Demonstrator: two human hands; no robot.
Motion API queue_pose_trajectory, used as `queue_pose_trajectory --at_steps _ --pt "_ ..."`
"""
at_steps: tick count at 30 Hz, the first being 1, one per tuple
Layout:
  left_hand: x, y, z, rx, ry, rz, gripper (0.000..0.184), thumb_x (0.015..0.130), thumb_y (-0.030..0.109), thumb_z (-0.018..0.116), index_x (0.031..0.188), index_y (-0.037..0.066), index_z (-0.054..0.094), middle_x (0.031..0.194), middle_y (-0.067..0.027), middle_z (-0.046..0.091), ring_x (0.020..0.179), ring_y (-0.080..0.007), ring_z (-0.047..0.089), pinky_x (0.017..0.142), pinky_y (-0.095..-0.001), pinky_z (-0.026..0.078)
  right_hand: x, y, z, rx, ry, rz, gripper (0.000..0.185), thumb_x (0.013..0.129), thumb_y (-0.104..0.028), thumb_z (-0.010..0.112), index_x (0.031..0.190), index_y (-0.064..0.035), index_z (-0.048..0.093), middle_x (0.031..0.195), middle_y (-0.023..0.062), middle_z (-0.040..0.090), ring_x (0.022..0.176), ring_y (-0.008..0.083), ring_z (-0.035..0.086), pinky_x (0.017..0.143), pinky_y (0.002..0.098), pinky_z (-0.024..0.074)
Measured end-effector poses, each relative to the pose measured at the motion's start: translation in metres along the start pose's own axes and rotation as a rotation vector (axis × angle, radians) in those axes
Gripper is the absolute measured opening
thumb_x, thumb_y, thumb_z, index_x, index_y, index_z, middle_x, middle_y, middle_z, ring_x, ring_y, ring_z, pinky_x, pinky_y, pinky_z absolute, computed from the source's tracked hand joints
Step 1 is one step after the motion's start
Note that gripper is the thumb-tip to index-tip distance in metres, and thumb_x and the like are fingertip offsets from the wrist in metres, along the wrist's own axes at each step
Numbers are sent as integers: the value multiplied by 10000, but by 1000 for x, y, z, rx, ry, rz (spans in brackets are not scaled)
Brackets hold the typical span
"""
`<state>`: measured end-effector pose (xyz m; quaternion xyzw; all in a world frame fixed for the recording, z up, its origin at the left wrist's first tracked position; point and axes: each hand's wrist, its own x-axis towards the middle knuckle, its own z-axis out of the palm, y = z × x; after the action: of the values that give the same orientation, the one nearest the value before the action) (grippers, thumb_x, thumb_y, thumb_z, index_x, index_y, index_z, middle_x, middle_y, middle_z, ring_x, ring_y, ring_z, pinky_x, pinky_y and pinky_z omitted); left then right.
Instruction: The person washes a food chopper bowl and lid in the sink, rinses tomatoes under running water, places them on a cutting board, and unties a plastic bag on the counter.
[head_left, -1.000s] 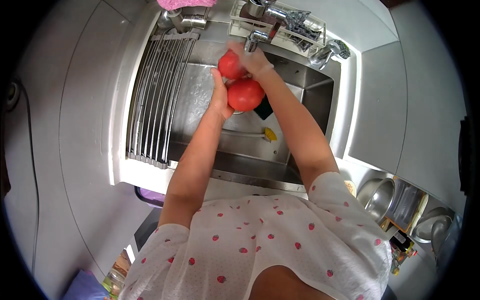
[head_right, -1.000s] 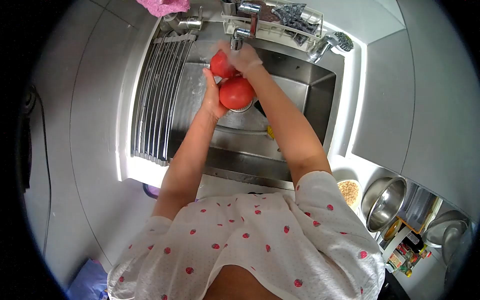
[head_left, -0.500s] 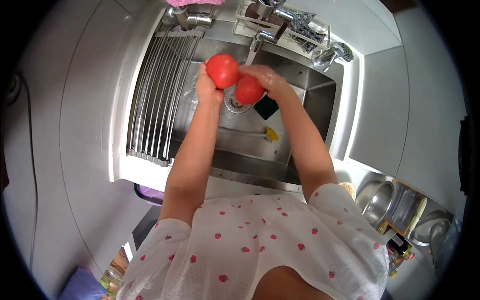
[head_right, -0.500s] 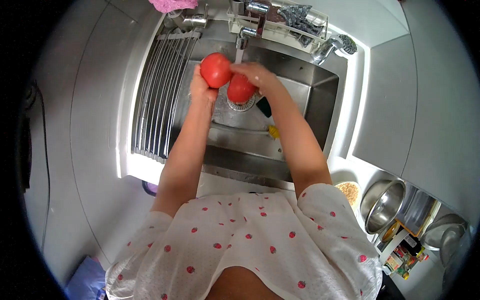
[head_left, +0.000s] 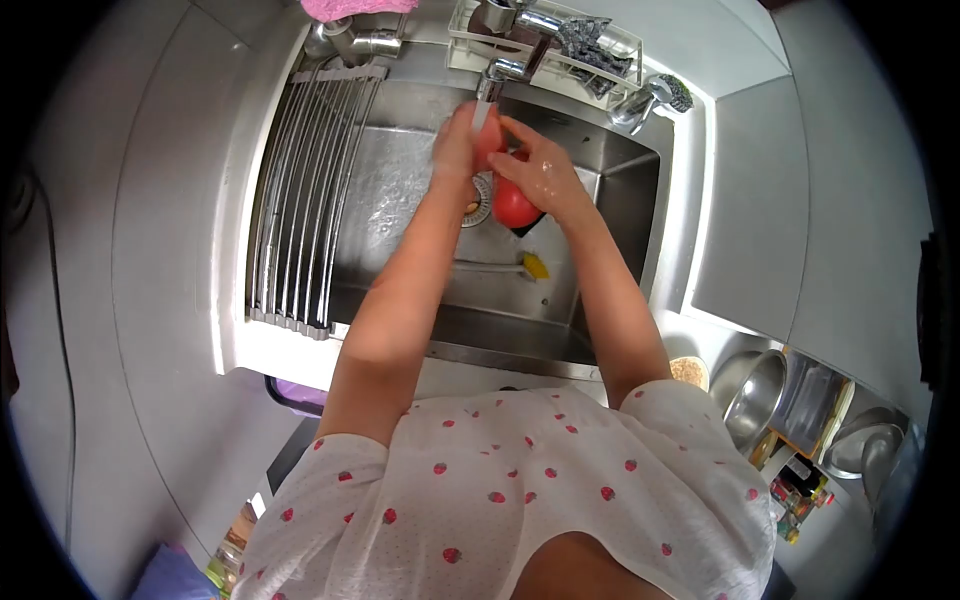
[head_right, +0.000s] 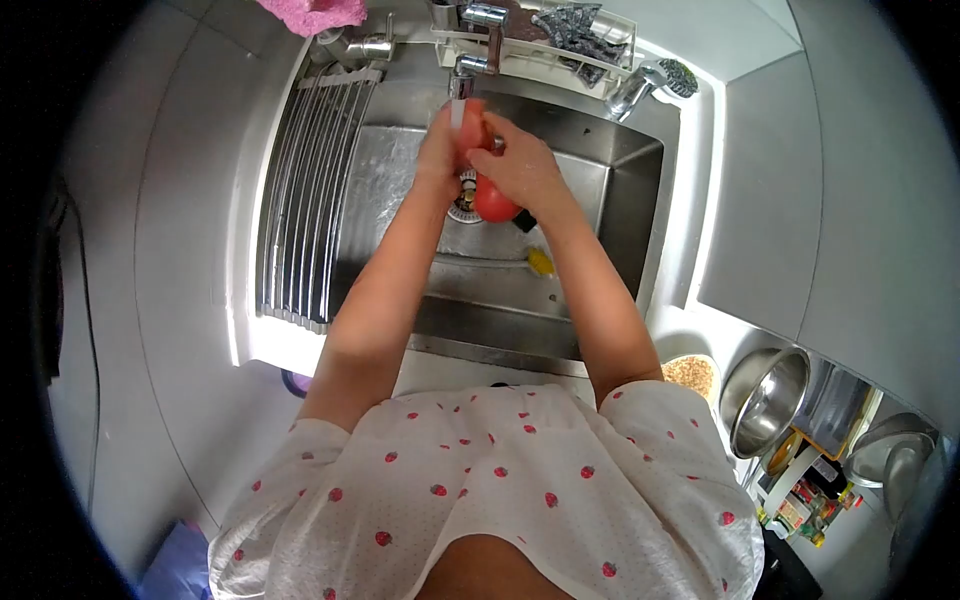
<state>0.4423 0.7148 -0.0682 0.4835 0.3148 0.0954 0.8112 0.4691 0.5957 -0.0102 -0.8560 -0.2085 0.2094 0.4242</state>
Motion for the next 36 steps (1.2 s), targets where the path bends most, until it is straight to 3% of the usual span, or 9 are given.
queue_pose_trajectory --at_steps 1,7,16,19,24,27,31,33,36 --pt "2 1 -6 -322 -112 -127 464 853 415 435 1160 70 471 1100 -103 538 968 -222 544 846 -361 439 -1 -3 -1 1 3 -2 576 710 -266 637 1238 -103 475 919 177 618 777 244 597 748 306 457" --pt "3 -16 -25 -647 -86 -202 412 880 390 399 1147 88 481 1092 -71 545 988 -228 537 853 -377 447 -11 -13 12 -150 -18 -44 593 709 -279 626 1263 -159 451 968 168 615 834 298 602 763 343 463" --pt "-25 2 -18 -35 28 31 371 890 316 449 1155 57 471 1113 -110 538 989 -215 548 860 -362 450 -17 -16 17 -496 -44 -94 522 702 -336 607 1194 -193 512 918 194 609 834 339 591 716 399 469" --pt "-9 -11 -30 -207 -69 -75 373 866 282 507 1147 46 439 1037 -114 562 898 -232 581 744 -339 503 -14 6 19 -454 -31 -194 413 752 -302 591 1125 -128 556 915 165 618 795 295 608 695 372 486" --pt "-12 -15 -34 -530 38 -135 345 887 279 475 1140 47 448 1069 -121 561 907 -238 589 771 -352 502 10 14 14 939 124 225 294 853 -219 536 1041 6 564 891 73 607 771 173 594 724 298 483" --pt "-14 -20 -34 -497 113 -153 345 895 277 457 1158 56 444 1086 -117 554 944 -235 579 778 -366 505 19 -6 22 1341 224 261 285 841 -203 540 987 38 579 936 81 603 820 168 567 750 266 443" --pt "-21 -24 -34 -456 32 -88 349 896 252 440 1207 93 426 1119 -106 534 978 -235 566 777 -380 511 26 -19 43 1034 357 106 330 799 -201 597 1045 15 557 968 92 588 850 158 553 779 273 448" --pt "-21 -23 -41 -481 33 -113 347 896 234 432 1216 100 420 1126 -105 528 976 -235 565 777 -382 511 19 -29 34 553 18 55 434 739 -218 661 1097 -9 534 1003 126 577 885 178 555 798 293 450" --pt "-26 -12 -48 -414 33 -123 353 894 209 425 1229 101 413 1134 -106 520 972 -235 563 788 -379 505 21 -18 32 432 -112 -178 518 686 -257 700 1115 -23 527 1029 147 571 894 208 562 812 317 450"
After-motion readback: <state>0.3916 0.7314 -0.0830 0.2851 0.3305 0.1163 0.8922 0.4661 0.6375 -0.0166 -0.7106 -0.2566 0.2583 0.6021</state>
